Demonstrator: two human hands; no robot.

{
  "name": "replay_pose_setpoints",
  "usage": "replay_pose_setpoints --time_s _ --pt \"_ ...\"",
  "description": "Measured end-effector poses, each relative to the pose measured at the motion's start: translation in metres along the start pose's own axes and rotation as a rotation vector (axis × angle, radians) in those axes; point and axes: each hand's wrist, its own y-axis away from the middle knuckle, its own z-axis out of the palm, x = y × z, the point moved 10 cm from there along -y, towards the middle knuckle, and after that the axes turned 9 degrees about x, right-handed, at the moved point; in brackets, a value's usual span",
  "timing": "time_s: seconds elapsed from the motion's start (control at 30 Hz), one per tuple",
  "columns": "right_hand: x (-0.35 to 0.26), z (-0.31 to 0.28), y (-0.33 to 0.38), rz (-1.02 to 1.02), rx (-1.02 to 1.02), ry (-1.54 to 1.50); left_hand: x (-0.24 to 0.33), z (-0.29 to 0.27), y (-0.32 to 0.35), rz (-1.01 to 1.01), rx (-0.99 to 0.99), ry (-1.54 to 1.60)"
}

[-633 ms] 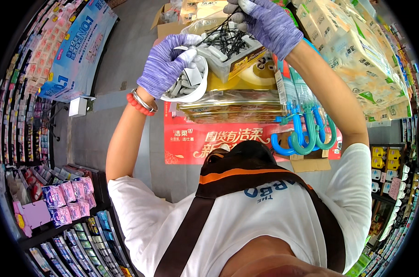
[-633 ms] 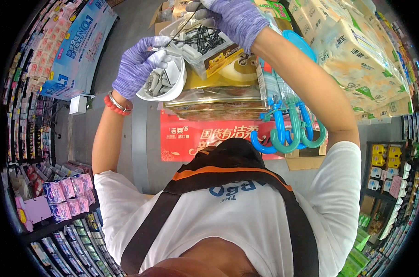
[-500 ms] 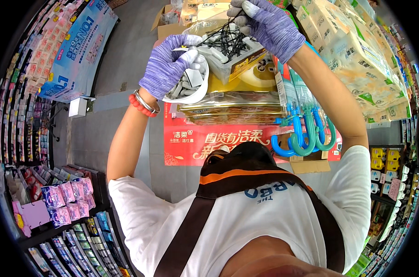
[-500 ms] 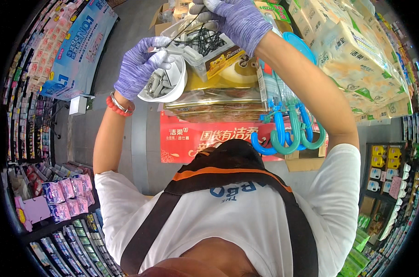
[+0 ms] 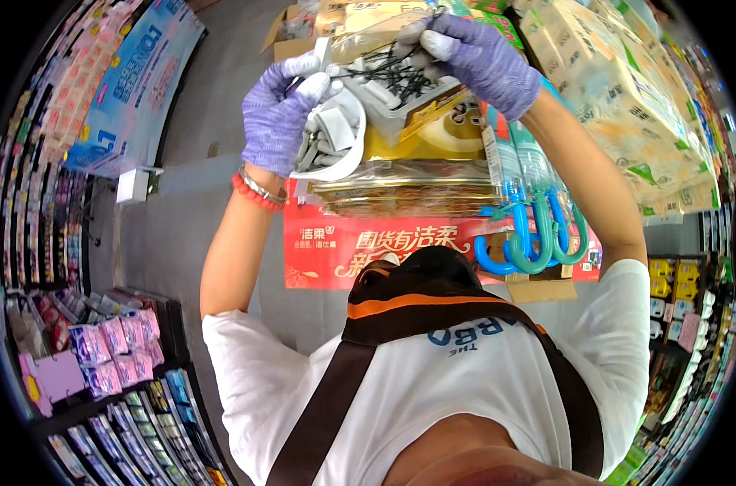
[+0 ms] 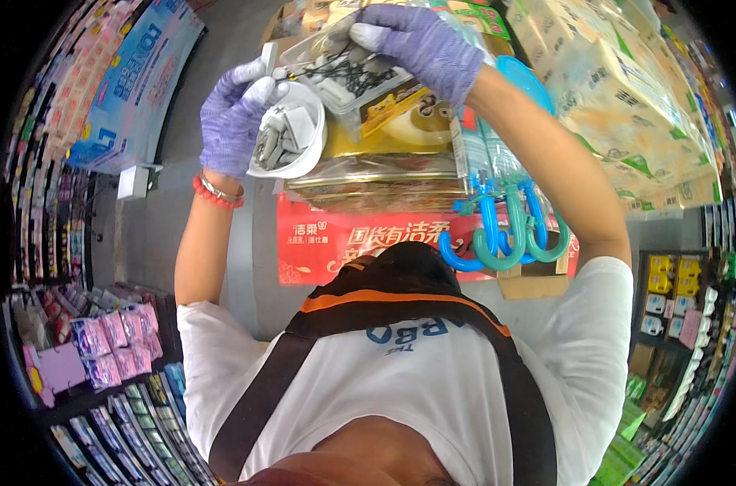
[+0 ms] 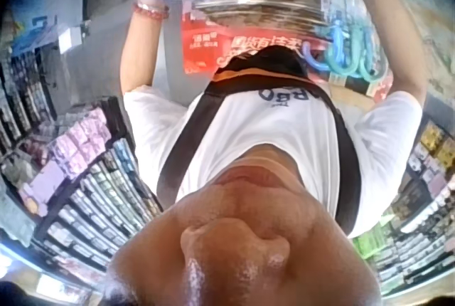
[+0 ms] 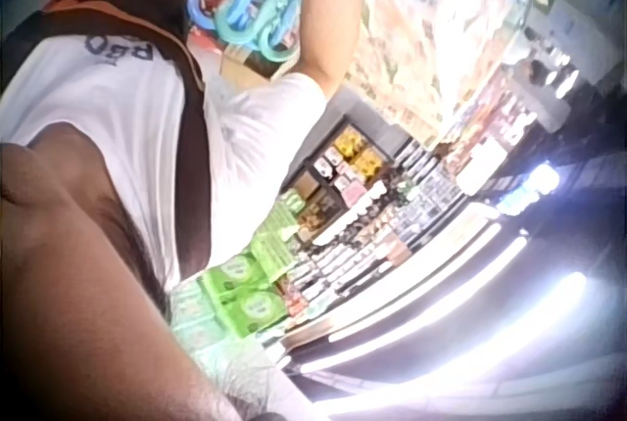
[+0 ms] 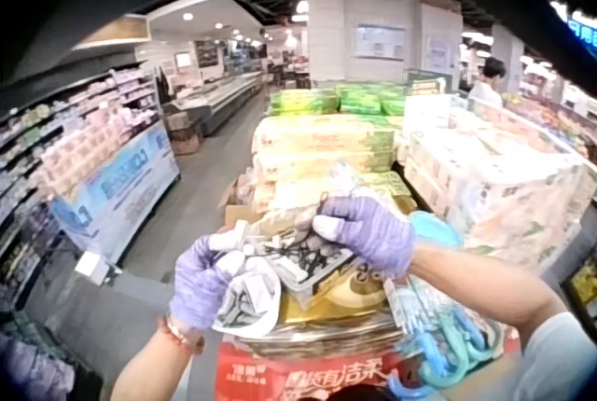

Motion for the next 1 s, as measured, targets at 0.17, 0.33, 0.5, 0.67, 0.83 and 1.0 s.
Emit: replay_pose_setpoints --time_s 0.17,0.33,0.5,0.67,0.83,1.0 --pt "-0.009 0.020 0.000 -0.070 -0.164 0.056 0.007 -0.016 -0.005 -0.024 -0.010 -0.038" --pt "-0.008 0.048 -0.005 -0.062 -0.168 0.047 0.013 -0.051 -0.002 -0.009 0.061 -0.133" --pt "-0.009 0.068 -0.018 -0.076 -0.152 0.070 0.018 -0.068 0.009 -0.017 0.098 -0.169" --pt "0.007 0.092 -0.037 -0.047 -0.190 -0.013 0.011 -0.091 0.011 -0.032 0.155 -0.200" --pt "0.010 0.106 -0.047 0.002 -0.129 0.007 0.013 -0.087 0.018 -0.034 0.142 -0.191" --pt "0.017 0.122 -0.051 -0.068 -0.142 0.076 0.009 -0.082 0.022 -0.061 0.114 -0.253"
